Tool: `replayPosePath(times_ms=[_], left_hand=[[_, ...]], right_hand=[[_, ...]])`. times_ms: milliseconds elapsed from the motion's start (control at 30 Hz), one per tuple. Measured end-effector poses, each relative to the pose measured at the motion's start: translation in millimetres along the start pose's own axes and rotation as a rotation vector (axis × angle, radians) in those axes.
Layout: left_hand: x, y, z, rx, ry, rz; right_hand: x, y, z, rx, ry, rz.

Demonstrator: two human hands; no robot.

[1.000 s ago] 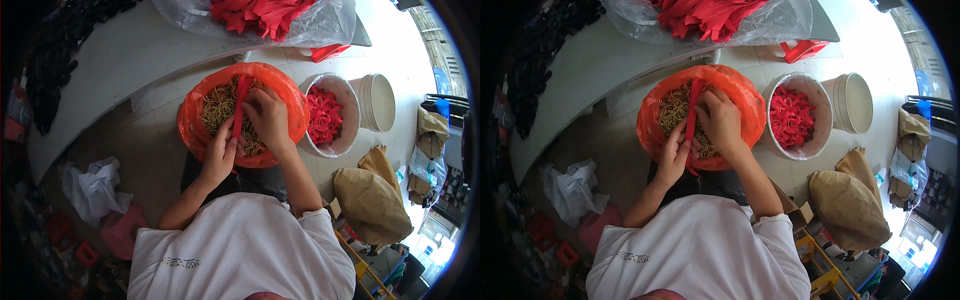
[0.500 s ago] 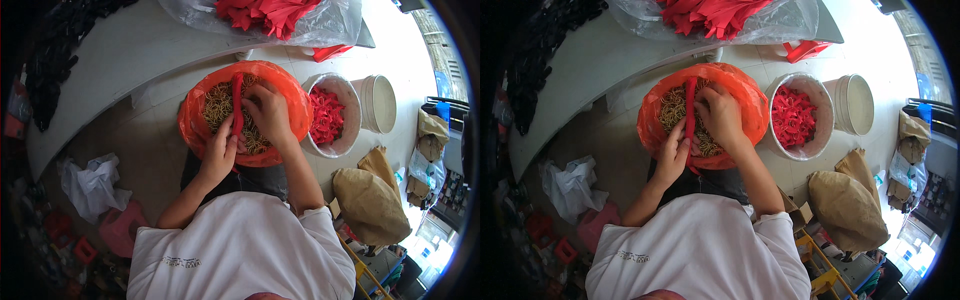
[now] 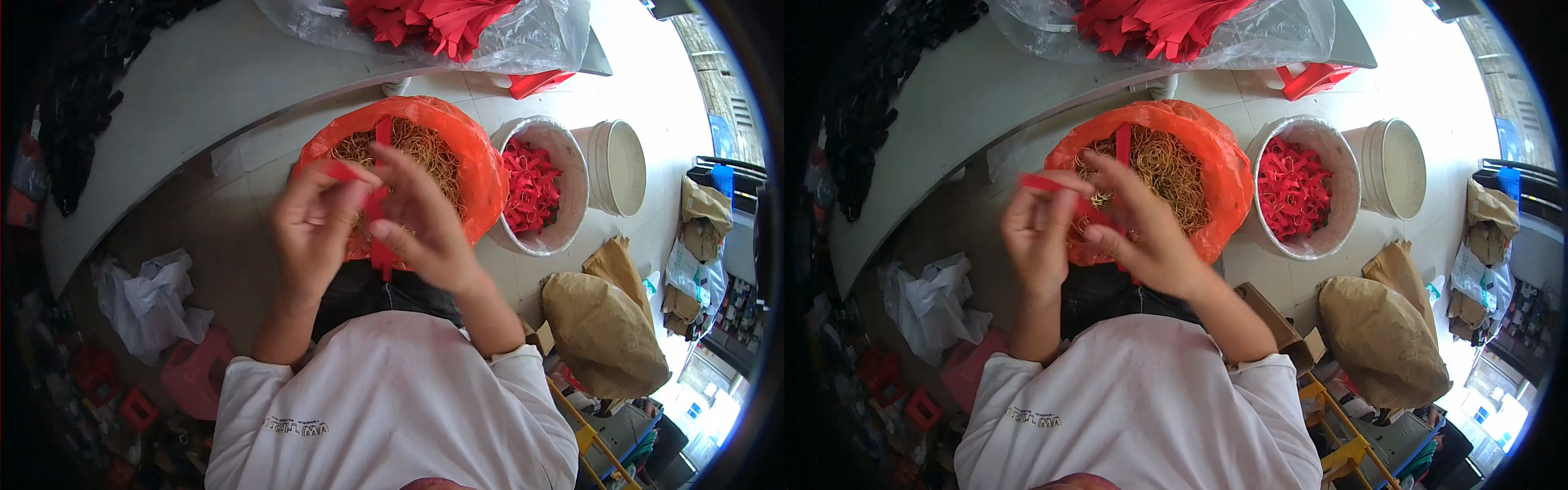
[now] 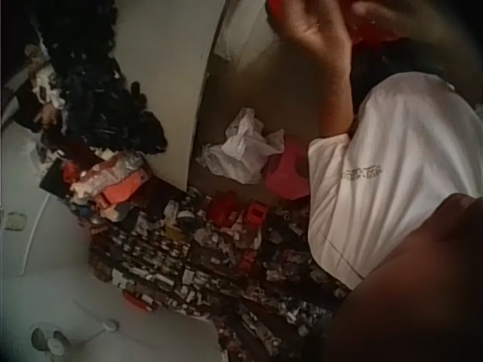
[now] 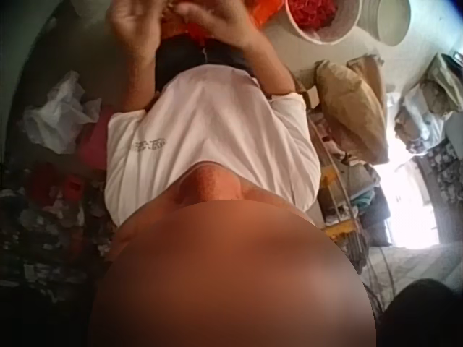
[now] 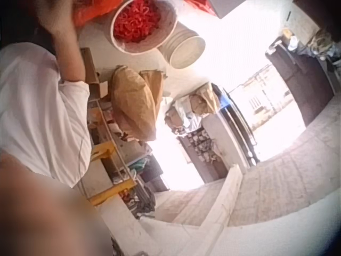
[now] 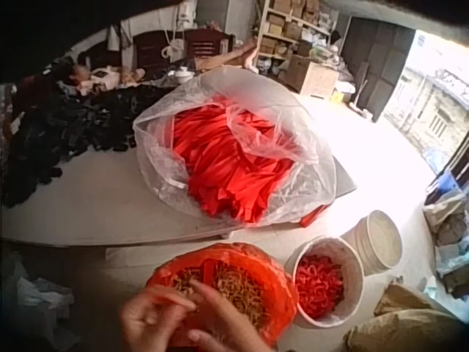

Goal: The person ties red ribbons onto gold-colored metal rings by hand.

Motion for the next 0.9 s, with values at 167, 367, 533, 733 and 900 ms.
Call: replayPosePath(times_ms=[167,367,533,733,900], left_hand=[[31,-5,66,-0.37,0.542,0.104],[45,3,53,-0.321,0.464,0.252],[23,36,-18,0.052,0.438,0.399],[16,40,-30,0.161,0.409,0.345],[19,41,-31,0.155,0.402,0.373]], right_hand=[[-24,60,31,-0.026,-0.193,-0.254],[-10,80,29,0.2,-0.243,-0.311],[28,53,14,0.07,0.454,-0.131],[12,21,22,-0.215,-0.143,0.043],[5,25,19,-0.236,-0.279,-0.057]])
Point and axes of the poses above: each hand's wrist, its own y-axis away from the middle knuckle, its own z-axis out of the back of the hand, x = y × z, the point moved 5 cm from there along -y, towards the middle knuckle, and after that the axes turned 12 degrees about -y, right-handed, at the moved point
